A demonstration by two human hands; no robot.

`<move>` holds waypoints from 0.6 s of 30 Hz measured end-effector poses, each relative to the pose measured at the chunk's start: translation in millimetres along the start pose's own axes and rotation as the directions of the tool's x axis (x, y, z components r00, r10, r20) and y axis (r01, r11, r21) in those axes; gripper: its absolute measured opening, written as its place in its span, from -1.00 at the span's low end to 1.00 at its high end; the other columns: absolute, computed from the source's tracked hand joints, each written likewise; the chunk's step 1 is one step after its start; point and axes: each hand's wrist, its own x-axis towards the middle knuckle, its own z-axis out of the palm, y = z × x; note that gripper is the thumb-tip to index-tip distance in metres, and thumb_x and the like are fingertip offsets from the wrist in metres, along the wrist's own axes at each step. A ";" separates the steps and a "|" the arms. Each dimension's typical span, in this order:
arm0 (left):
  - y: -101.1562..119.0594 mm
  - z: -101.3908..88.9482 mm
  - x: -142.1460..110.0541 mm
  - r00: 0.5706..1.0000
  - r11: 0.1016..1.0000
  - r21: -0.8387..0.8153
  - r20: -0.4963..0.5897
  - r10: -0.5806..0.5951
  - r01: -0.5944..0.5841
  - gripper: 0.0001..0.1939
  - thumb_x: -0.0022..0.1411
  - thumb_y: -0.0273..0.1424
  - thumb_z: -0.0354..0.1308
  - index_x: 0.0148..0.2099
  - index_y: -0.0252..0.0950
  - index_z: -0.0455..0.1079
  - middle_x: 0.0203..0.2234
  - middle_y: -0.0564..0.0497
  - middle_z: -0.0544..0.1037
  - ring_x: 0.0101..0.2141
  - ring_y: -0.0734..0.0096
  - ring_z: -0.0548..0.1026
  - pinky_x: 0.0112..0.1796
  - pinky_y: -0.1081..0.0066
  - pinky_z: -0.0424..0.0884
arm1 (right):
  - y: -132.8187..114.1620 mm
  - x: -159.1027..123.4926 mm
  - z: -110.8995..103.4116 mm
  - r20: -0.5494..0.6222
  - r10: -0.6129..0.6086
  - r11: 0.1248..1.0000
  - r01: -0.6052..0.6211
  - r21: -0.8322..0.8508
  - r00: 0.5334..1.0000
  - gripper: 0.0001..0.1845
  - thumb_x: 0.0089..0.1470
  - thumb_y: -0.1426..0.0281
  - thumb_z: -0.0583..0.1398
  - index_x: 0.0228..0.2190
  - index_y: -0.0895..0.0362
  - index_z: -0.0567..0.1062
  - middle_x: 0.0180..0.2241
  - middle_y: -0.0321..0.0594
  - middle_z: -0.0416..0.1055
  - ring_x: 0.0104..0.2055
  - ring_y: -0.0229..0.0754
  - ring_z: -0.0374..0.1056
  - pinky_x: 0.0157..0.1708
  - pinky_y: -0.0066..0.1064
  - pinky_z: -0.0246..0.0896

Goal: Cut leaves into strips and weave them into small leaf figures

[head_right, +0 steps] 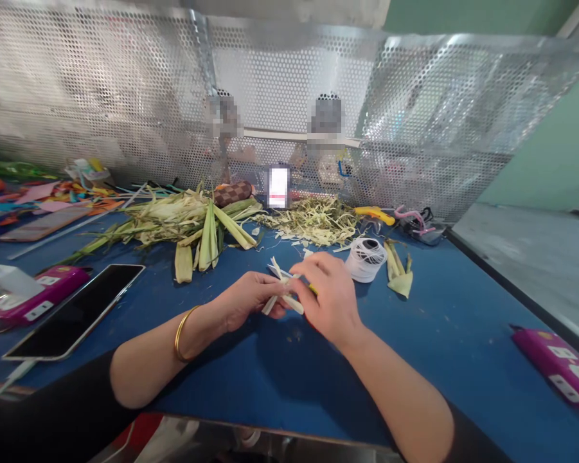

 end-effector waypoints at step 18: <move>4.2 -11.3 2.5 0.991 0.985 -0.133 0.057 0.120 -0.112 -0.74 -0.17 -0.30 0.37 -0.49 -0.40 0.47 -0.61 0.07 0.45 -0.56 0.58 0.36 -0.41 0.50 0.32 | -17.7 -6.8 10.0 0.139 -0.358 0.879 0.384 -0.284 0.923 -0.80 0.18 0.54 0.06 -0.41 0.18 0.45 -0.48 -0.20 0.44 -0.42 -0.22 0.26 -0.21 -0.30 0.04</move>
